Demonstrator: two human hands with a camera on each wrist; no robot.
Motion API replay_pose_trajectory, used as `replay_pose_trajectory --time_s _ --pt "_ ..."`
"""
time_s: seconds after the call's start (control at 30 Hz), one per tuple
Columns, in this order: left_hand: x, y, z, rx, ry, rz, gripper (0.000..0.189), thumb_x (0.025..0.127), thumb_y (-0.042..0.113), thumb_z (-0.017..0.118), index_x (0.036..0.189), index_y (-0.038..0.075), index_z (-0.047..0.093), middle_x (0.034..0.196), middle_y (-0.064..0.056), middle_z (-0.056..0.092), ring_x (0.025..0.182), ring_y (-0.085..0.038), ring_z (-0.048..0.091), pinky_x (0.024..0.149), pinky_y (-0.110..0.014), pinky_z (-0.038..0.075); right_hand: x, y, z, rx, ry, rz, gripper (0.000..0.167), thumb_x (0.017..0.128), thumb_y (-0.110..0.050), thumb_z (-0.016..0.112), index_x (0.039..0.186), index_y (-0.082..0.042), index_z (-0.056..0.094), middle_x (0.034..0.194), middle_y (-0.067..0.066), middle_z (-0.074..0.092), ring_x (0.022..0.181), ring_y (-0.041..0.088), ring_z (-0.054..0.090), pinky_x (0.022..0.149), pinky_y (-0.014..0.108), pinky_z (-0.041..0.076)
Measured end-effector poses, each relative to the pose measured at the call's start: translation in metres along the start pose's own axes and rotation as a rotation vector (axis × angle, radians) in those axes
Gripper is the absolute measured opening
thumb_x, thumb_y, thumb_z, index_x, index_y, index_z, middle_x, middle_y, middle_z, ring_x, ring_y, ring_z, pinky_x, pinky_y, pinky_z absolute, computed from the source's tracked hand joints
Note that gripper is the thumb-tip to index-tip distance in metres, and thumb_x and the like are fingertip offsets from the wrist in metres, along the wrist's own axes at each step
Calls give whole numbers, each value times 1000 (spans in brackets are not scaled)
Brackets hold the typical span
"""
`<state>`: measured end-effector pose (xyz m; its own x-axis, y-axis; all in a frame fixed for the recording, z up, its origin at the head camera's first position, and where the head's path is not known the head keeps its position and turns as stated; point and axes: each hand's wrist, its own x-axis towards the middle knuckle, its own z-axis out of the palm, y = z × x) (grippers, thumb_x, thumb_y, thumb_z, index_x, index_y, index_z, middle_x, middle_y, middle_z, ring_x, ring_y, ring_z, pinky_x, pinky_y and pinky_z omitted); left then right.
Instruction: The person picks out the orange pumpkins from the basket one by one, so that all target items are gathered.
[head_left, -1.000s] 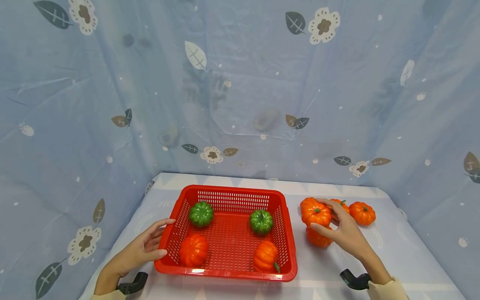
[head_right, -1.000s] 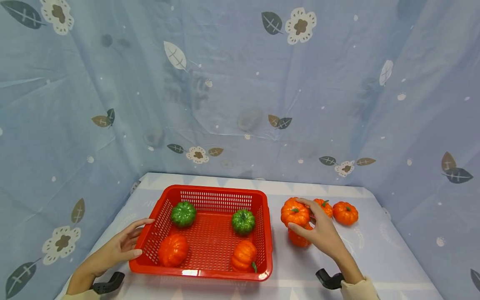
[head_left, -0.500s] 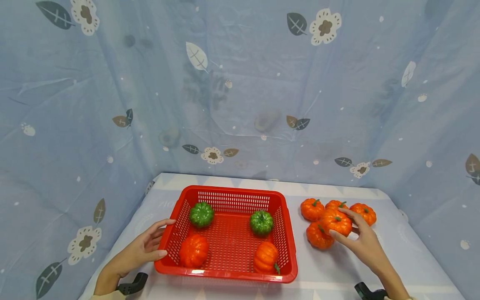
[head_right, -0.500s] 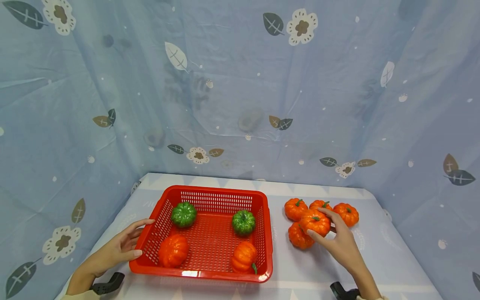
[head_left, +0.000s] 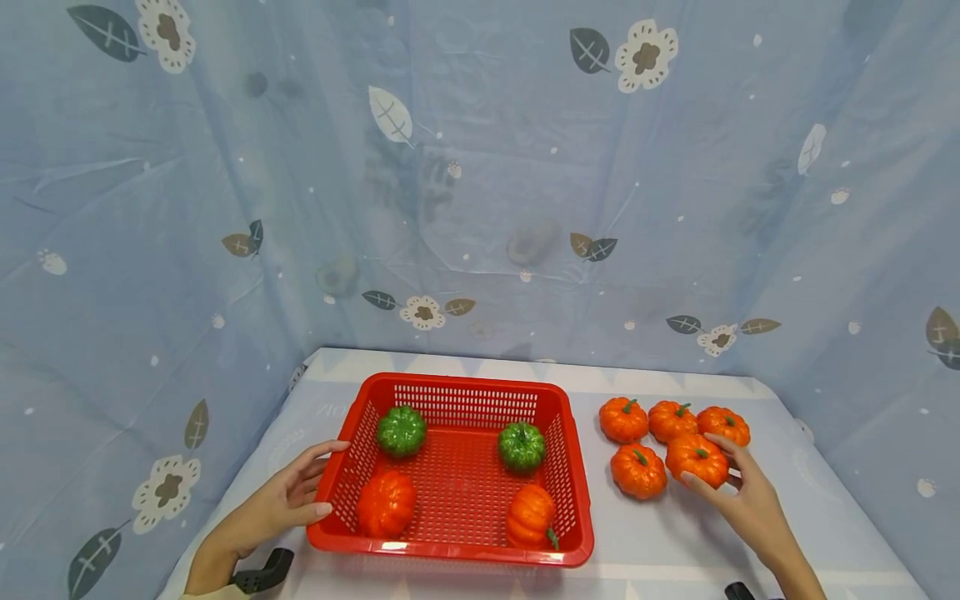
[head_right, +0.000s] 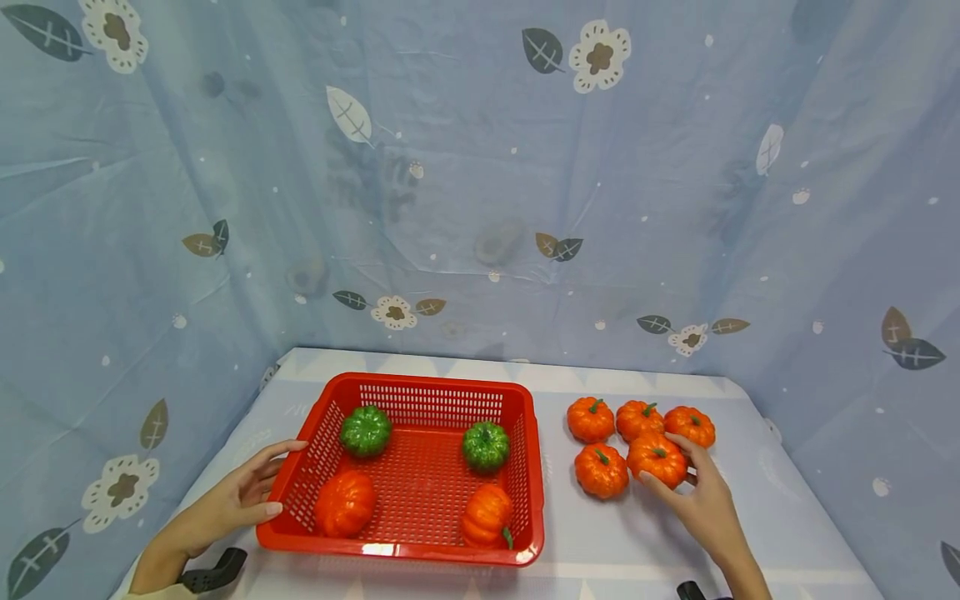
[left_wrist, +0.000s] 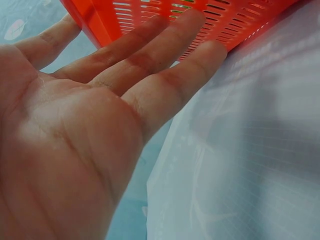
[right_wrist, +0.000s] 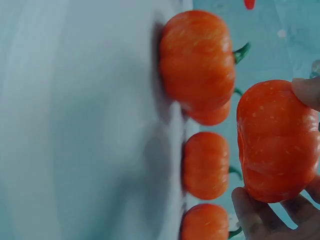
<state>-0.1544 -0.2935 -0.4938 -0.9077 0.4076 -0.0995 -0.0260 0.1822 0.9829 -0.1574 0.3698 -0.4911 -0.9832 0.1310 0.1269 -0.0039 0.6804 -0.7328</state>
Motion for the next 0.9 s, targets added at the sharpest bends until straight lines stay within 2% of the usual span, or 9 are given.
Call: replay_pose_trajectory --time_s 0.13,0.2,0.3,0.37,0.4,0.43,0.57,0.73,0.9 --pt "0 1 1 -1 1 0 76 97 7 67 160 17 28 158 -30 29 139 -49 40 97 -37 55 0 12 0 -1 -13 21 89 88 -44 81 153 -3 36 151 30 38 129 48 46 79 7 39" --pt "1 1 1 2 2 4 76 97 7 67 160 16 28 158 -31 29 138 -49 41 97 -37 56 1 18 1 -9 -26 33 89 88 -44 81 153 -2 36 151 31 39 129 49 46 83 11 44" --pt "0 1 1 4 2 8 76 96 7 68 160 16 28 158 -31 29 138 -48 41 97 -36 56 3 25 3 -10 -54 54 90 89 -45 80 154 -2 34 151 33 38 131 50 45 99 35 51" --pt "0 0 1 4 1 14 76 96 6 67 160 16 28 158 -31 29 138 -47 42 97 -34 55 5 29 4 -14 -73 69 91 90 -47 78 154 -2 32 151 35 38 132 52 44 104 54 46" --pt "-1 0 1 3 -1 17 76 97 6 67 160 16 28 158 -31 29 138 -46 43 98 -34 54 6 31 5 -18 -79 73 92 90 -48 78 154 -1 32 151 36 37 133 52 43 105 61 42" --pt "-1 0 1 1 -3 21 76 97 5 67 160 17 28 158 -30 29 138 -45 43 98 -33 54 7 32 5 -20 -84 77 92 91 -49 77 154 -1 31 150 37 37 133 53 42 105 63 41" --pt "-2 0 1 -1 -7 27 76 97 3 66 161 17 27 158 -30 30 138 -42 45 99 -31 53 8 36 8 -39 -94 84 92 90 -50 77 153 0 32 150 37 38 133 54 43 104 61 43" --pt "-1 1 1 -3 -2 8 75 97 6 66 160 16 27 158 -30 30 139 -46 42 98 -34 54 10 38 10 -45 -99 95 92 90 -51 77 153 -2 33 150 36 39 132 53 44 101 60 47" --pt "-1 1 1 -3 -9 7 76 97 7 67 161 16 27 158 -31 29 139 -49 40 98 -34 54 13 40 11 -32 -138 130 96 90 -53 76 156 -2 29 152 37 34 135 54 39 107 64 41"
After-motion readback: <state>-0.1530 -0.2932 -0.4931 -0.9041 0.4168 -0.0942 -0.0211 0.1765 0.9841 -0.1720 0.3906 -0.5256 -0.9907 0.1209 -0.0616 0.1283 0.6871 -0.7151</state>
